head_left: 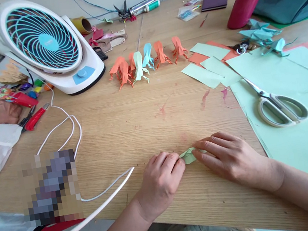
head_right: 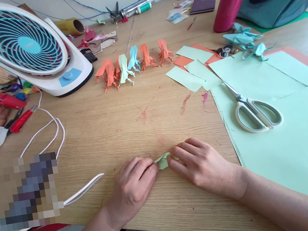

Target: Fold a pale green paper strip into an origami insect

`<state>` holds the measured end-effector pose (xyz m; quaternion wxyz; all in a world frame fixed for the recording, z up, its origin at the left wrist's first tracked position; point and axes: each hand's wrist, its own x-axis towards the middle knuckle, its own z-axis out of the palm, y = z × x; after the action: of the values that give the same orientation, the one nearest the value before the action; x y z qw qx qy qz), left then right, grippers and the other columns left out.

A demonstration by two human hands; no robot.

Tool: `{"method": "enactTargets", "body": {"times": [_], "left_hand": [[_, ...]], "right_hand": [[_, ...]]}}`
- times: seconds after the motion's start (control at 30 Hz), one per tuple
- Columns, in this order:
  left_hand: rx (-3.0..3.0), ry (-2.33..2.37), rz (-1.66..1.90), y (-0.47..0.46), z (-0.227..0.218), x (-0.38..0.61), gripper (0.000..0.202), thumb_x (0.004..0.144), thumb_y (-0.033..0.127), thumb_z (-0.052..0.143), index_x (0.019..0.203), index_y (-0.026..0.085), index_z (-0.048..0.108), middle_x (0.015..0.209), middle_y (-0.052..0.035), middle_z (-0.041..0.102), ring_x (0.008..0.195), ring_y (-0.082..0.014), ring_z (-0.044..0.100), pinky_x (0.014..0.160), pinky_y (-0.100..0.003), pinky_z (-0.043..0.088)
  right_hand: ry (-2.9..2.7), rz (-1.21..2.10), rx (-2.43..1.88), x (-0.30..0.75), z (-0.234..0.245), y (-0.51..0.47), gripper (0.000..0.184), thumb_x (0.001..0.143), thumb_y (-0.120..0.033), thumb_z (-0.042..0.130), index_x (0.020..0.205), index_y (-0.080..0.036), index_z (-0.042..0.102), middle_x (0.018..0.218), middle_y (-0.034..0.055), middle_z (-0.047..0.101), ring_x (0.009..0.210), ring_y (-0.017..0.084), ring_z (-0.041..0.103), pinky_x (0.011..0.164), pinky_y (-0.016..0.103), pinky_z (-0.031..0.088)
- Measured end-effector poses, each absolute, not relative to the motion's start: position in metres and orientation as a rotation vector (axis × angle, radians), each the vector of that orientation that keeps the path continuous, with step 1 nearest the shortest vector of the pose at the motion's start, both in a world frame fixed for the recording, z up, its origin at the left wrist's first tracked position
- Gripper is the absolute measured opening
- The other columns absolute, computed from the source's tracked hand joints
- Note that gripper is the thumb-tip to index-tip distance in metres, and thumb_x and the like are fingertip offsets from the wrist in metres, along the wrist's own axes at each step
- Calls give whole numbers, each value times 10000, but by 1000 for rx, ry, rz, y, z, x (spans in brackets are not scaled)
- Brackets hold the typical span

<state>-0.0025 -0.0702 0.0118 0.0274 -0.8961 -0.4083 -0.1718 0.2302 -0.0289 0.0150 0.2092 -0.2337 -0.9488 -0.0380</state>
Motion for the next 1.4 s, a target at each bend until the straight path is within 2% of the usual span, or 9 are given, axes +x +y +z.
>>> {"method": "enactTargets", "body": {"times": [0.2, 0.3, 0.43, 0.57, 0.93, 1.2, 1.3, 1.4], "left_hand": [[-2773, -1238, -509, -71, 12, -2, 205, 1004, 129, 454, 959, 144, 654, 886, -55, 645, 845, -187, 579, 760, -326, 490], [-2782, -1269, -526, -72, 11, -2, 214, 1009, 133, 442, 952, 143, 648, 872, -58, 634, 844, -190, 563, 759, -331, 489], [-2785, -1312, -545, -72, 10, -3, 231, 1008, 118, 430, 911, 141, 638, 852, -56, 620, 811, -178, 546, 743, -312, 485], [-2815, -1341, -566, -73, 12, -5, 239, 1016, 126, 425, 921, 135, 644, 853, -53, 621, 813, -179, 549, 745, -310, 484], [-2944, -1551, -732, -75, 13, -14, 172, 1002, 154, 496, 955, 151, 661, 1027, -37, 677, 914, -185, 555, 832, -338, 497], [-3006, -1605, -741, -86, 15, -23, 188, 1007, 138, 474, 1067, 101, 648, 989, -67, 620, 885, -180, 511, 816, -318, 482], [-3006, -1588, -750, -88, 15, -24, 212, 1008, 122, 465, 1133, 85, 632, 1022, -77, 628, 915, -180, 526, 844, -319, 477], [-2961, -1593, -707, -86, 16, -21, 211, 1006, 131, 473, 1134, 101, 638, 990, -72, 633, 881, -189, 531, 808, -339, 464]], "right_hand": [[-2630, 88, -729, 227, 17, -30, 161, 980, -114, 496, 986, -142, 655, 975, 106, 678, 802, 200, 593, 722, 359, 431], [-2690, 120, -646, 223, 18, -28, 218, 1005, -116, 437, 993, -138, 653, 907, 100, 658, 782, 200, 582, 725, 359, 435], [-2703, 58, -554, 218, 18, -26, 321, 1008, -79, 380, 868, -157, 658, 892, 102, 666, 770, 196, 575, 743, 368, 438], [-2699, 57, -591, 217, 15, -27, 335, 1001, -66, 382, 810, -154, 642, 907, 101, 666, 747, 185, 558, 727, 359, 426], [-2641, 347, -701, 221, 8, -26, 233, 996, -107, 451, 891, -176, 648, 944, 66, 645, 757, 172, 538, 737, 340, 412], [-2604, 515, -701, 220, 8, -25, 186, 980, -83, 485, 938, -161, 648, 915, 68, 626, 768, 180, 517, 726, 345, 392], [-2605, 529, -692, 219, 10, -24, 185, 970, -70, 491, 913, -158, 643, 875, 64, 620, 744, 182, 501, 714, 350, 382], [-2602, 554, -697, 218, 10, -23, 177, 965, -76, 509, 869, -158, 633, 844, 56, 606, 723, 178, 481, 704, 347, 376]]}}
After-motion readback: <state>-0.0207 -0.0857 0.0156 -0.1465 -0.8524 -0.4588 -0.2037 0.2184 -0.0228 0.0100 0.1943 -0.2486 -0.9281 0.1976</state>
